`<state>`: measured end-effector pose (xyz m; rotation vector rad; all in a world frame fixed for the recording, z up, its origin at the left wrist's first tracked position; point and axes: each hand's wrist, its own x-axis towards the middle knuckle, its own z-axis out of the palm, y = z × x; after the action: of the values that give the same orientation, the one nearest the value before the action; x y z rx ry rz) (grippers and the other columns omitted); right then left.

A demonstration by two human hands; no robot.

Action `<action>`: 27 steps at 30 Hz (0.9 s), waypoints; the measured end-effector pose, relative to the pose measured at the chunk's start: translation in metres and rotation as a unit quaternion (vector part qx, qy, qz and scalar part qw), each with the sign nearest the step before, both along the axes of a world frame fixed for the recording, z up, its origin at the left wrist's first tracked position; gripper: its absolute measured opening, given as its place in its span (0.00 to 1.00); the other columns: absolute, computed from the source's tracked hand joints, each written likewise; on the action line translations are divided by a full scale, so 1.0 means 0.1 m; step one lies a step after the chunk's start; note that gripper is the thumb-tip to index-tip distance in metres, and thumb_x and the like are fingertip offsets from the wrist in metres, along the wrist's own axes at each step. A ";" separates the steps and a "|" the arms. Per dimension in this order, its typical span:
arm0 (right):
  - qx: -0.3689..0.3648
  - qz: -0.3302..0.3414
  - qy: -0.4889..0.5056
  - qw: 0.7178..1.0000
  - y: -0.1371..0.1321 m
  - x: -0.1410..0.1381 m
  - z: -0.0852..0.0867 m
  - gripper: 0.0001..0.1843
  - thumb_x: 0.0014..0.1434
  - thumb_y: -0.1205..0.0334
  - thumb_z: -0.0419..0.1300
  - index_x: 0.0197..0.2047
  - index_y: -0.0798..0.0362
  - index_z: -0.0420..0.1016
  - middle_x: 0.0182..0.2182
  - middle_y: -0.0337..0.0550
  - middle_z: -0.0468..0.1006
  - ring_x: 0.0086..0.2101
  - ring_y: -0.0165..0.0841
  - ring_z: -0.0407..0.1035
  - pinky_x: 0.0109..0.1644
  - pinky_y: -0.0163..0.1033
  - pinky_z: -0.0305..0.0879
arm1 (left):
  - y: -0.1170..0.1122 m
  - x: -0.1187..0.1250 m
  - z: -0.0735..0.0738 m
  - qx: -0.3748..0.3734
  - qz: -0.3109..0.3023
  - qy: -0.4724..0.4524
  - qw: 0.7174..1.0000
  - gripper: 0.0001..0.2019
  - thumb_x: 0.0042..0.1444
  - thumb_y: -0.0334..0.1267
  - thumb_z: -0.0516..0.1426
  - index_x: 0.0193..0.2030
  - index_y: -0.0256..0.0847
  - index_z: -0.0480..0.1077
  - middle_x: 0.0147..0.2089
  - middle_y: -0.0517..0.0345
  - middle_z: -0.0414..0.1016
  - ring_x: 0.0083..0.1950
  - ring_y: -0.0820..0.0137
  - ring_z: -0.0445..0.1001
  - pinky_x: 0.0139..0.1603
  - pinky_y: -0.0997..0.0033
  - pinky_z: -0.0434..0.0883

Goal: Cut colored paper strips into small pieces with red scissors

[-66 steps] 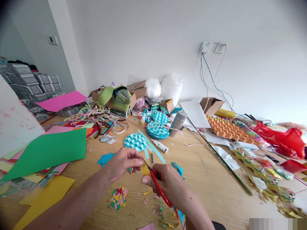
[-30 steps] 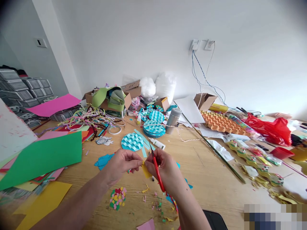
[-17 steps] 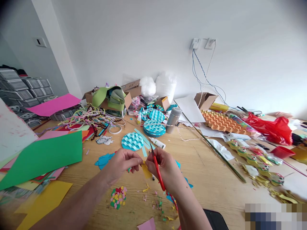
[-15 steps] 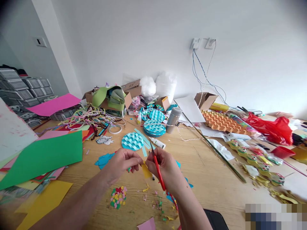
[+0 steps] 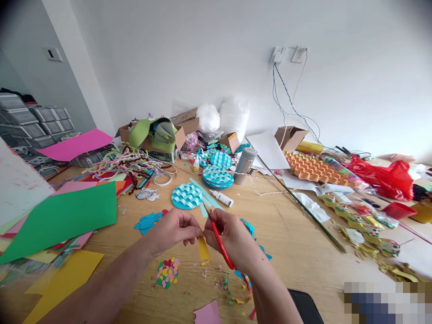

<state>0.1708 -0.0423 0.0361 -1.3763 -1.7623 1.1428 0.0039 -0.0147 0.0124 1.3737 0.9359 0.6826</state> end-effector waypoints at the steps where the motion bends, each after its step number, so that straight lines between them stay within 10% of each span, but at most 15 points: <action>1: 0.002 0.005 -0.001 1.000 0.00 0.00 -0.01 0.08 0.47 0.64 0.60 0.26 0.53 0.62 0.19 0.31 0.60 0.22 0.24 0.51 0.24 0.30 0.49 | 0.00 0.00 0.00 -0.002 0.004 0.002 1.000 0.05 0.42 0.36 0.59 0.23 0.36 0.71 0.19 0.60 0.68 0.23 0.74 0.66 0.23 0.74 0.62; 27: -0.028 -0.015 0.021 0.999 0.02 0.01 -0.02 0.09 0.47 0.63 0.60 0.27 0.53 0.61 0.19 0.31 0.61 0.20 0.24 0.52 0.23 0.31 0.50 | 0.01 -0.01 -0.05 0.001 0.011 -0.002 1.000 0.07 0.44 0.38 0.61 0.26 0.35 0.73 0.20 0.60 0.70 0.23 0.76 0.66 0.24 0.75 0.62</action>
<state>0.1717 -0.0406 0.0339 -1.3963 -1.6854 1.2045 0.0029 -0.0135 0.0072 1.3640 0.9486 0.7036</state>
